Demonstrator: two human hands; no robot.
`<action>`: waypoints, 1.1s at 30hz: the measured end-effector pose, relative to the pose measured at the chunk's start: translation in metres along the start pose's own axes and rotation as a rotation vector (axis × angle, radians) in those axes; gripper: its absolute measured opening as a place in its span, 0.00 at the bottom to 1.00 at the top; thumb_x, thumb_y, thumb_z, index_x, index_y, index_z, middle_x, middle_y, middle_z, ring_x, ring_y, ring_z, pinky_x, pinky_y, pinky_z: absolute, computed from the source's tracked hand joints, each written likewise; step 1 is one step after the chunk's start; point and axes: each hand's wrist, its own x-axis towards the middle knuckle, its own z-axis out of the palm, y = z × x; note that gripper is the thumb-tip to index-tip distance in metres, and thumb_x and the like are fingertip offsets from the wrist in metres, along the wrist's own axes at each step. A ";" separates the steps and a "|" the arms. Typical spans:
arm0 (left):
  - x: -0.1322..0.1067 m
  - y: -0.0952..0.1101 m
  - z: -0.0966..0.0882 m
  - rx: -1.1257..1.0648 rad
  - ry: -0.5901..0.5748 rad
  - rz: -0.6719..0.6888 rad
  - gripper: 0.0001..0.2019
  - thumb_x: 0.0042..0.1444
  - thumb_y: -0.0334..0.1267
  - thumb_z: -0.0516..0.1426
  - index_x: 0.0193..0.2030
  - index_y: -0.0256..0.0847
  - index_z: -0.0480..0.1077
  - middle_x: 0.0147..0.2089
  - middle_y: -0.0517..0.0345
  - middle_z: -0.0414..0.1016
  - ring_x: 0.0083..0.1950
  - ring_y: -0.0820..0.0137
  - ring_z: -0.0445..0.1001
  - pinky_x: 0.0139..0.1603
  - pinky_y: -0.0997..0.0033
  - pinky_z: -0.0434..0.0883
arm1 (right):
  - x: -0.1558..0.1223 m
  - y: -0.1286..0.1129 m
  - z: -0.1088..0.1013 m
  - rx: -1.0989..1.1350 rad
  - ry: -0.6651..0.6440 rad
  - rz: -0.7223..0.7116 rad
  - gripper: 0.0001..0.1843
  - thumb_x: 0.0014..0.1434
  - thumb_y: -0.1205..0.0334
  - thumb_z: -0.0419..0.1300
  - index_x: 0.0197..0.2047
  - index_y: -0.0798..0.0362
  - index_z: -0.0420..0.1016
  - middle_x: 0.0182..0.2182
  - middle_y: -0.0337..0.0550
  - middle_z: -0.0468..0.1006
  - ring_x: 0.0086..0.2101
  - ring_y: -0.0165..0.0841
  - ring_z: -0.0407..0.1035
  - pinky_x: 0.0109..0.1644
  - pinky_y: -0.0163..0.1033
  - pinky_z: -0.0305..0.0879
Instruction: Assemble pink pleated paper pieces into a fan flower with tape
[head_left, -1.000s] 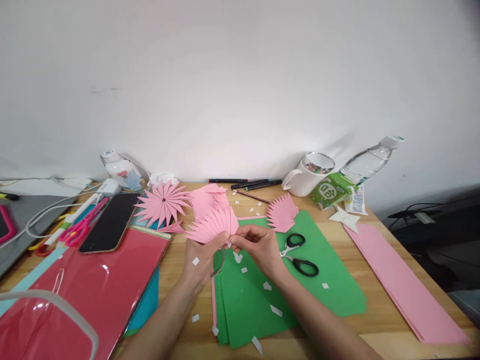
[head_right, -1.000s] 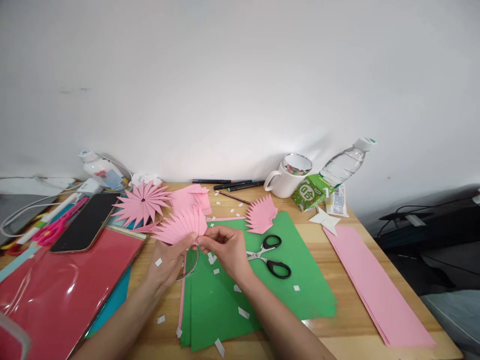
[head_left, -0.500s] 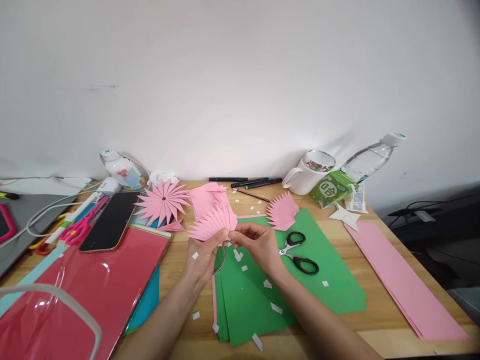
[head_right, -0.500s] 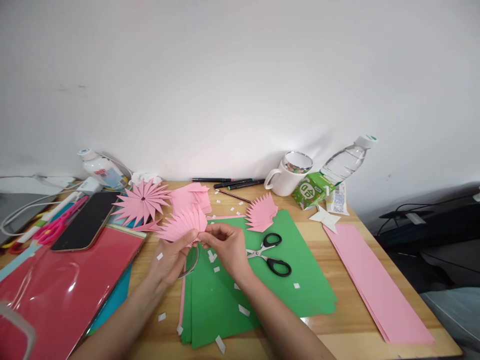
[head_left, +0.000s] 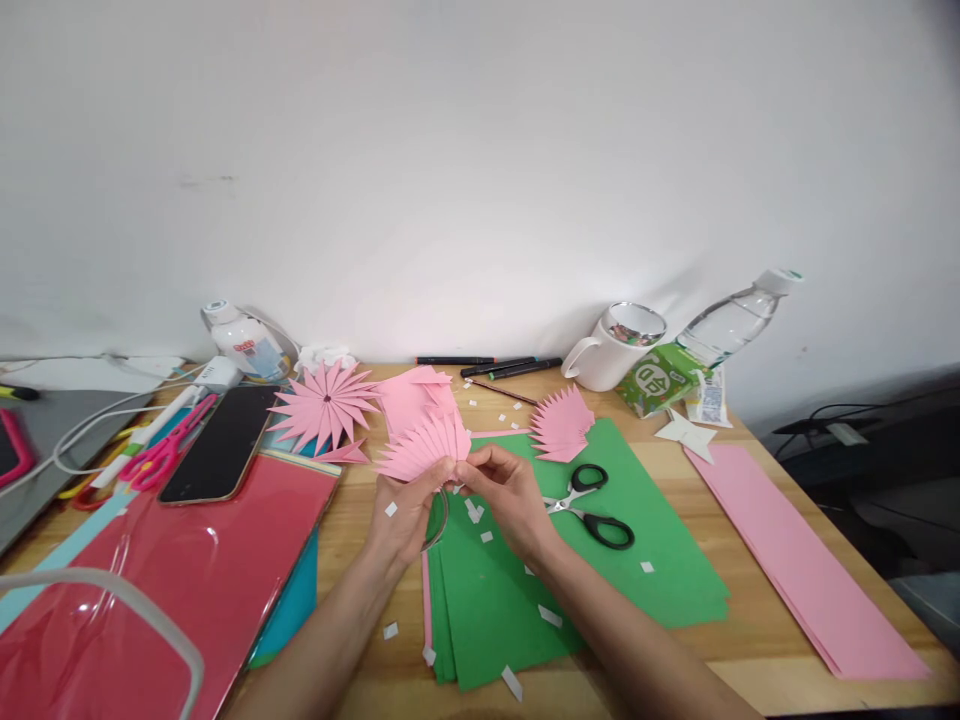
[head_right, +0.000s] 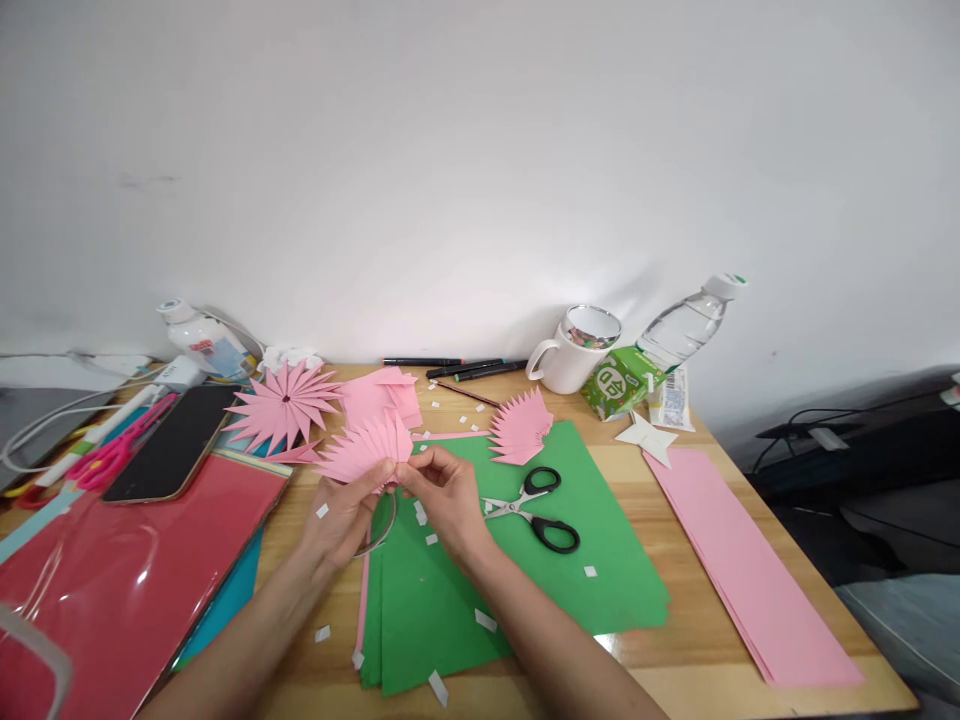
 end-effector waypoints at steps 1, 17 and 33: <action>0.000 0.001 0.000 0.021 -0.003 0.000 0.15 0.30 0.35 0.71 0.25 0.39 0.71 0.24 0.62 0.73 0.25 0.73 0.69 0.28 0.73 0.69 | 0.001 0.000 -0.001 -0.017 -0.006 0.008 0.16 0.40 0.51 0.73 0.22 0.53 0.75 0.20 0.37 0.76 0.23 0.29 0.69 0.30 0.34 0.66; -0.003 0.011 0.000 0.197 -0.205 -0.029 0.11 0.33 0.33 0.68 0.26 0.38 0.73 0.22 0.58 0.74 0.23 0.72 0.70 0.24 0.73 0.70 | 0.006 -0.016 -0.016 -0.142 -0.087 0.023 0.21 0.35 0.49 0.74 0.19 0.54 0.70 0.15 0.32 0.69 0.18 0.23 0.57 0.22 0.31 0.54; 0.000 0.005 -0.008 0.252 -0.259 -0.018 0.13 0.37 0.34 0.68 0.32 0.36 0.75 0.29 0.56 0.78 0.26 0.70 0.75 0.28 0.72 0.72 | 0.013 -0.003 -0.016 -0.018 0.046 0.008 0.22 0.33 0.46 0.74 0.18 0.54 0.71 0.16 0.35 0.73 0.19 0.25 0.65 0.24 0.33 0.66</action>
